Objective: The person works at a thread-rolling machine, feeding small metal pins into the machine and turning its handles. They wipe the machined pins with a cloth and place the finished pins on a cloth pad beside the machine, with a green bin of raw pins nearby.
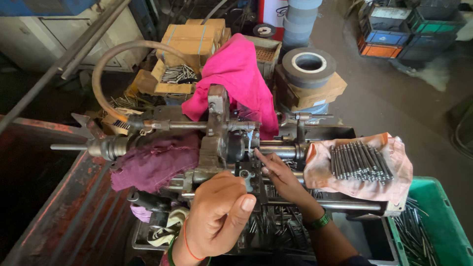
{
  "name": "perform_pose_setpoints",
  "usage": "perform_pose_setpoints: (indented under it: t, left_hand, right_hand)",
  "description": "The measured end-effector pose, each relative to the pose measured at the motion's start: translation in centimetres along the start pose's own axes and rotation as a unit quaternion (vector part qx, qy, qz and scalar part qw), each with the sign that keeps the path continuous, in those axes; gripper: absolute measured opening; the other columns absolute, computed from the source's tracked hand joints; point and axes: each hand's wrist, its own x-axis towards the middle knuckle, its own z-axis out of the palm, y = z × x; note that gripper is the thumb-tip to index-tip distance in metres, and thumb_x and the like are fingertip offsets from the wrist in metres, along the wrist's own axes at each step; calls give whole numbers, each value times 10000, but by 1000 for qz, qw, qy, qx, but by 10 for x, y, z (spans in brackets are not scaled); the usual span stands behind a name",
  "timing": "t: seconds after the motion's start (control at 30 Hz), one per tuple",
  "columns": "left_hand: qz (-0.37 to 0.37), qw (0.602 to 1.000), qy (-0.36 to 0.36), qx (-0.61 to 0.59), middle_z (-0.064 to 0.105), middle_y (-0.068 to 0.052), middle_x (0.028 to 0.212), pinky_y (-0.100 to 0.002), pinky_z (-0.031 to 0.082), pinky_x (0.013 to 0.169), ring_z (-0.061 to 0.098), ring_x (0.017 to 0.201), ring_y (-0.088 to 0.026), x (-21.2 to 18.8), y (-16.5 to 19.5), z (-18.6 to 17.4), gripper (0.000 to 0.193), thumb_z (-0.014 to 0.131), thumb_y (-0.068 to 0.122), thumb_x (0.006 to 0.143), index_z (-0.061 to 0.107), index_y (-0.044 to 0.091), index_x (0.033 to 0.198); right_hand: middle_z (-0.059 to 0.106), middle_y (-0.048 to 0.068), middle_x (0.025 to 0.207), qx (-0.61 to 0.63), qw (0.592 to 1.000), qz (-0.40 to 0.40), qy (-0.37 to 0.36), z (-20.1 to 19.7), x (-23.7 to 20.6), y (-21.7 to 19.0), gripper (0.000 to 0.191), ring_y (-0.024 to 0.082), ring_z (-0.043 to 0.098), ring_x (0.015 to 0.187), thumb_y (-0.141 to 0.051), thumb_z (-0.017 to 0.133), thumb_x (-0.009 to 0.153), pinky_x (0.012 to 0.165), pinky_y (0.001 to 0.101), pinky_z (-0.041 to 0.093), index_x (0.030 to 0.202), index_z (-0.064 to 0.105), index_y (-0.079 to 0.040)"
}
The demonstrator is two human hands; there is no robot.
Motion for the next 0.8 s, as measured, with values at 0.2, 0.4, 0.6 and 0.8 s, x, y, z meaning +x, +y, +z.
perform_pose_setpoints:
  t: [0.2,0.4,0.6,0.8]
  left_hand:
    - [12,1000,-6,0,429,-58,663,-385,357,651,462,603,-262,0,-1,-2,358,557,107,1061,449,68,722]
    - [8,1000,-11,8,457,-62,671,-382,364,650,480,608,-270,0,3,-5,342,556,133,1068,477,66,742]
    - [4,1000,-6,19,473,-51,657,-379,373,650,504,603,-266,-2,7,-9,331,558,157,1069,512,75,752]
    - [8,1000,3,4,541,-59,689,-383,414,660,559,635,-277,-6,9,-11,283,562,164,1073,584,64,809]
  right_hand:
    - [443,45,983,3,1000,8,-1,1,0,-2,553,171,464,953,-42,528,1033,927,264,383,1574,434,-109]
    - [481,44,1023,-5,1000,13,0,3,1,-8,558,173,484,977,-52,529,1028,940,261,398,1571,417,-120]
    - [458,60,1019,-23,999,30,-4,6,-2,-2,635,184,493,977,-30,530,985,945,274,403,1596,395,-138]
    - [543,94,1045,-48,997,64,-10,7,-2,8,726,195,528,998,-136,632,929,943,314,443,1615,392,-154]
